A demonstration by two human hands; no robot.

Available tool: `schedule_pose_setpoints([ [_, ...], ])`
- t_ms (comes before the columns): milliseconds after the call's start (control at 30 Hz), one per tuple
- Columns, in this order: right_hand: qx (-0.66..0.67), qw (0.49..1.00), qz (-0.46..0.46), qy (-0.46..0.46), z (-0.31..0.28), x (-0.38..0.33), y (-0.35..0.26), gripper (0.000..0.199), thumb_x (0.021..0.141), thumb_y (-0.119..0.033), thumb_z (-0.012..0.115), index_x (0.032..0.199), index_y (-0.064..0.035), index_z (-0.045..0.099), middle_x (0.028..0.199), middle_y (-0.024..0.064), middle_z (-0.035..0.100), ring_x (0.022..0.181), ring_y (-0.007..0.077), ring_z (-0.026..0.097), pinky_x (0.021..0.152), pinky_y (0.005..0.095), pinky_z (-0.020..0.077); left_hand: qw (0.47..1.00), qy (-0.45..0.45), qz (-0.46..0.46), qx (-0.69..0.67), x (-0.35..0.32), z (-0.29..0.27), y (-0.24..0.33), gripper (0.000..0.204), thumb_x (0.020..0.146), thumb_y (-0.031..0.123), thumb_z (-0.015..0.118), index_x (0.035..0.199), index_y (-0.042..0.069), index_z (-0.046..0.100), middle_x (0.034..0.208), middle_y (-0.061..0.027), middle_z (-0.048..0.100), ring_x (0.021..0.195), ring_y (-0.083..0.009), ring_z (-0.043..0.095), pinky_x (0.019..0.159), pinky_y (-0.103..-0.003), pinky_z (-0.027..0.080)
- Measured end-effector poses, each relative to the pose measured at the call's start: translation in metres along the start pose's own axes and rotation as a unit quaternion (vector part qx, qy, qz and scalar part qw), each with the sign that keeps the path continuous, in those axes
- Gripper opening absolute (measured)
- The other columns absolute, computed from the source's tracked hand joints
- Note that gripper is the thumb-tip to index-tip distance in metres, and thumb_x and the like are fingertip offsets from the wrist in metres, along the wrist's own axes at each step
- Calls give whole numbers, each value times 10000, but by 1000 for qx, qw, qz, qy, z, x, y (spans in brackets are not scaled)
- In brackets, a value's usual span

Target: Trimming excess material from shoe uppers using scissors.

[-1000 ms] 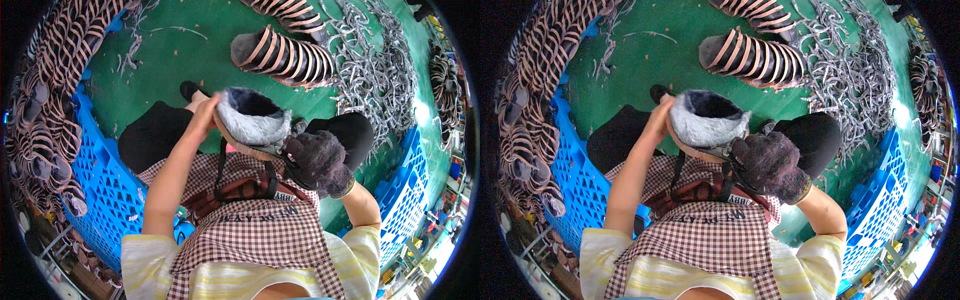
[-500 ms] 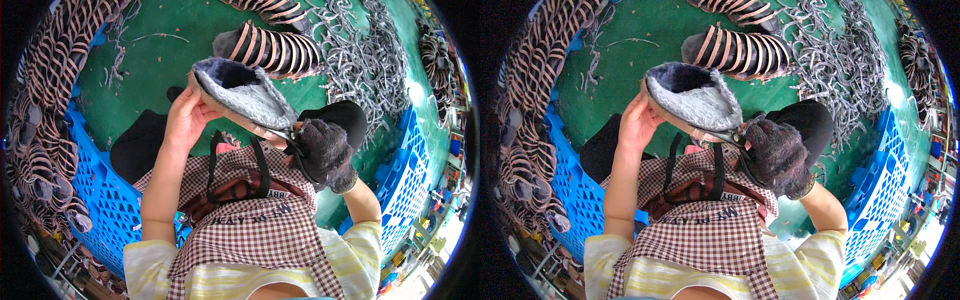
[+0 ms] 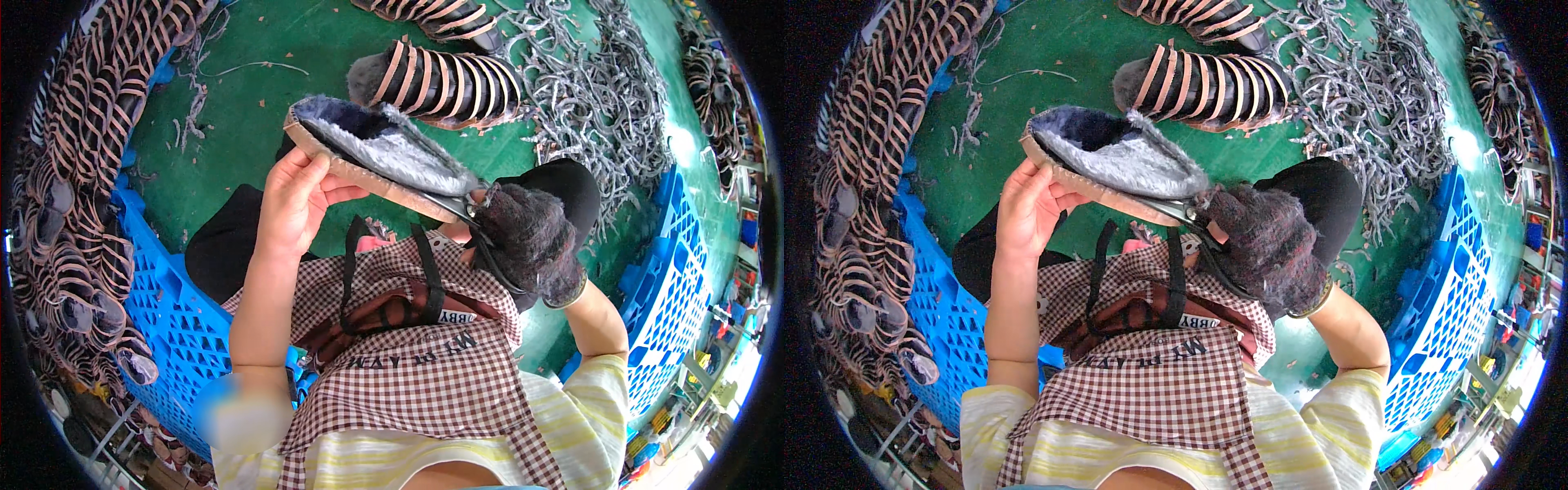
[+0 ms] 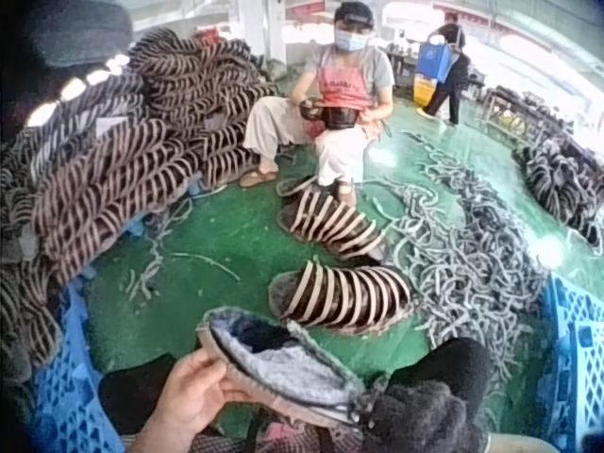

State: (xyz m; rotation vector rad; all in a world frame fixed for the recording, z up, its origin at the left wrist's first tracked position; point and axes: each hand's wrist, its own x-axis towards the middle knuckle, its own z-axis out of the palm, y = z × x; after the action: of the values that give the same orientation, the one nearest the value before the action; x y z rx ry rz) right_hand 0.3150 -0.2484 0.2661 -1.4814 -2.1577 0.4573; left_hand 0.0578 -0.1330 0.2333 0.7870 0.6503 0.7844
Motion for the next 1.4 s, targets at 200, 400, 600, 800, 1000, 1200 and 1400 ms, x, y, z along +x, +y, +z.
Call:
schedule_pose_setpoints([
  [200,-28,999,37,3,-1,7,-11,507,555,-216,740,977,0,560,684,124,554,597,318,571,494,369,437,1000,0,10,-7,-2,22,-3,211,905,101,451,1055,-33,514,963,-137,607,861,-255,626,760,-399,533],
  [400,-62,996,39,52,0,20,-15,430,613,-260,713,949,-33,571,702,127,556,604,329,563,522,391,429,992,33,40,118,-9,27,-11,134,874,63,520,949,-33,574,866,-48,606,797,-100,578,723,-244,491],
  [600,-56,995,85,-6,-8,23,-25,480,602,-306,721,976,-44,574,725,125,566,605,325,565,518,388,426,980,24,77,180,-15,30,-8,113,871,59,542,935,-27,575,769,46,525,669,-1,428,576,-164,358],
  [800,-27,998,47,39,-8,38,-27,542,570,-290,754,1010,-30,573,748,130,581,637,320,580,558,378,443,922,-11,160,351,-18,25,-13,96,847,63,563,856,-23,606,674,-30,563,543,-48,491,473,-190,394],
  [1000,-29,998,43,-33,-9,42,-26,548,571,-360,746,985,-50,569,751,112,577,651,333,564,565,396,420,903,-37,170,392,-20,31,-2,104,818,59,589,819,-45,596,699,-83,601,567,-143,603,437,-244,488],
  [1200,4,998,42,-36,0,54,-20,572,544,-382,770,970,-55,573,733,107,579,655,324,571,577,383,432,888,-55,181,420,-9,14,-7,69,774,15,610,819,-36,600,713,-105,605,605,-187,606,525,-269,466],
  [1400,-7,990,-36,134,7,52,11,451,716,-171,725,1084,-11,520,896,83,604,744,185,617,637,288,480,877,-42,222,423,-6,1,-1,128,746,-15,612,874,-21,613,842,-130,637,759,-264,619,698,-326,481],
])
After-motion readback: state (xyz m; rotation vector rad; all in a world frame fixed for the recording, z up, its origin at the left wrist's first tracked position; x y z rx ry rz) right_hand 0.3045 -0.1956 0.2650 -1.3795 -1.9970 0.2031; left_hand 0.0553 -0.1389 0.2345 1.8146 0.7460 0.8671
